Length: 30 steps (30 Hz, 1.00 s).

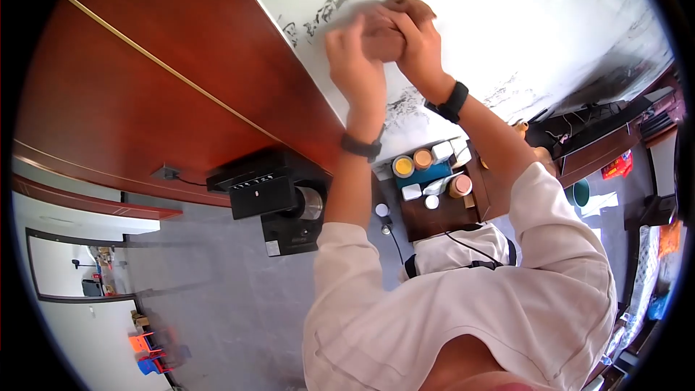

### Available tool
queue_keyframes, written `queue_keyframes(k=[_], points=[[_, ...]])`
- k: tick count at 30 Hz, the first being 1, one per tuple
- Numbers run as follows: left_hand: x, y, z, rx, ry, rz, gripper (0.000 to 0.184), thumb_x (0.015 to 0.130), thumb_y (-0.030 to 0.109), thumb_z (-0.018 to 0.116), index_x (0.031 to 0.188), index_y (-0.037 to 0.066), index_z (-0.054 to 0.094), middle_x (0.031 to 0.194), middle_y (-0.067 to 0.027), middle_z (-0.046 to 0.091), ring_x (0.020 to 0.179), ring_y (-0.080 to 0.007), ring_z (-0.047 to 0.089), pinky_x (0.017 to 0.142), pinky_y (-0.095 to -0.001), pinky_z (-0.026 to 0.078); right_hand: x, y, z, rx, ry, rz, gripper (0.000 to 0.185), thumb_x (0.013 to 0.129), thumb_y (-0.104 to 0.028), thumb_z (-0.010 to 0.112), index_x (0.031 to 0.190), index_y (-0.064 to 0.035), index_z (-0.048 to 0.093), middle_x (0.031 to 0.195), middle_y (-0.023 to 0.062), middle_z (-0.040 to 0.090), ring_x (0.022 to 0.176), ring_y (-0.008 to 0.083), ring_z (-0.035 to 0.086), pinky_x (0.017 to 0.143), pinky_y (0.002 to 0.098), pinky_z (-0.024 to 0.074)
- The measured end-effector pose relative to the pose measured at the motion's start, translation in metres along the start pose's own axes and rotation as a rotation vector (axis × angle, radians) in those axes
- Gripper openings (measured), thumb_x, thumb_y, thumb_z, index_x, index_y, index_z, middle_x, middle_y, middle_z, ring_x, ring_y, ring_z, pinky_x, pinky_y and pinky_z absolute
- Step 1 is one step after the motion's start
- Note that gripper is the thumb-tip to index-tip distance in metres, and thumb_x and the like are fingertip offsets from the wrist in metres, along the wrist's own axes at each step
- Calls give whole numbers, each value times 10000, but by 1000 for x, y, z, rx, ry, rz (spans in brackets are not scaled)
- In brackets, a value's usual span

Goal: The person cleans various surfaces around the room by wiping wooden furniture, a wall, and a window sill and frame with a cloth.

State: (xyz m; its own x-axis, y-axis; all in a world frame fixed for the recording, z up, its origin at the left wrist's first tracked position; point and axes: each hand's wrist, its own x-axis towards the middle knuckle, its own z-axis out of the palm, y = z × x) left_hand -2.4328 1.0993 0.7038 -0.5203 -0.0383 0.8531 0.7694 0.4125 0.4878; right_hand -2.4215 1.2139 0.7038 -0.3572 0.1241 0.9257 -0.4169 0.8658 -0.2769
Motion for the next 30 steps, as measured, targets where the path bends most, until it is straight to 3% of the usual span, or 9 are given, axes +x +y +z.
queue_keyframes(k=[2, 7, 8, 14, 17, 21, 27, 30], points=[[-20, -9, 7, -6, -21, 2, 461, 769, -108, 640, 1188, 85, 644, 1034, -104, 540, 968, -317, 602, 805, -389, 527, -20, 6, 1, 10, 26, -3, 468, 718, 22, 717, 1164, -115, 691, 1192, 127, 617, 1063, 332, 611, 843, 386, 534], [-56, -31, -8, 3, -113, -69, 456, 774, -125, 621, 1186, 70, 639, 1049, -112, 549, 990, -331, 606, 834, -382, 529, -61, 1, 14, 87, -79, 118, 473, 714, 69, 709, 1153, -106, 698, 1190, 144, 595, 1089, 331, 596, 877, 390, 523], [-57, -36, -13, -5, -120, -66, 453, 775, -126, 620, 1185, 67, 638, 1053, -114, 551, 993, -333, 607, 838, -382, 529, -65, 2, 23, 75, -24, 82, 433, 743, -34, 686, 1148, -188, 690, 1172, 96, 652, 1048, 333, 620, 841, 402, 546], [-45, -43, -37, 83, -16, -144, 358, 802, -59, 687, 1149, 20, 647, 1053, -136, 587, 980, -334, 624, 838, -396, 534, -49, -25, 38, 183, -104, 33, 401, 755, -72, 678, 1147, -150, 702, 1204, 82, 623, 1088, 284, 619, 837, 373, 548], [-27, -33, -30, 116, 92, -67, 445, 776, -69, 707, 1202, 36, 637, 1045, -116, 578, 958, -302, 650, 819, -384, 554, -24, -32, 29, 179, -79, 19, 400, 751, -81, 689, 1144, -156, 701, 1189, 67, 618, 1099, 271, 614, 818, 363, 557], [-12, -2, -4, 49, 103, -36, 429, 771, -101, 702, 1178, 26, 652, 1040, -135, 576, 984, -322, 615, 853, -406, 538, -7, -8, 7, 118, 26, -21, 399, 751, -85, 695, 1142, -167, 700, 1175, 65, 617, 1087, 272, 613, 803, 349, 561], [-61, 0, 51, -35, -38, -24, 456, 780, -106, 685, 1201, 70, 664, 1049, -110, 552, 973, -299, 609, 828, -386, 546, -57, 46, -28, 6, -33, 98, 402, 813, -85, 664, 1198, -199, 678, 1212, 76, 620, 1092, 293, 611, 875, 360, 535], [-103, -10, 67, -32, -140, -78, 474, 752, -115, 679, 1182, 83, 679, 1033, -101, 562, 955, -302, 615, 808, -380, 541, -104, 71, -33, -44, -95, 133, 502, 732, -26, 728, 1209, -174, 680, 1194, 142, 595, 1021, 347, 603, 827, 398, 541]])
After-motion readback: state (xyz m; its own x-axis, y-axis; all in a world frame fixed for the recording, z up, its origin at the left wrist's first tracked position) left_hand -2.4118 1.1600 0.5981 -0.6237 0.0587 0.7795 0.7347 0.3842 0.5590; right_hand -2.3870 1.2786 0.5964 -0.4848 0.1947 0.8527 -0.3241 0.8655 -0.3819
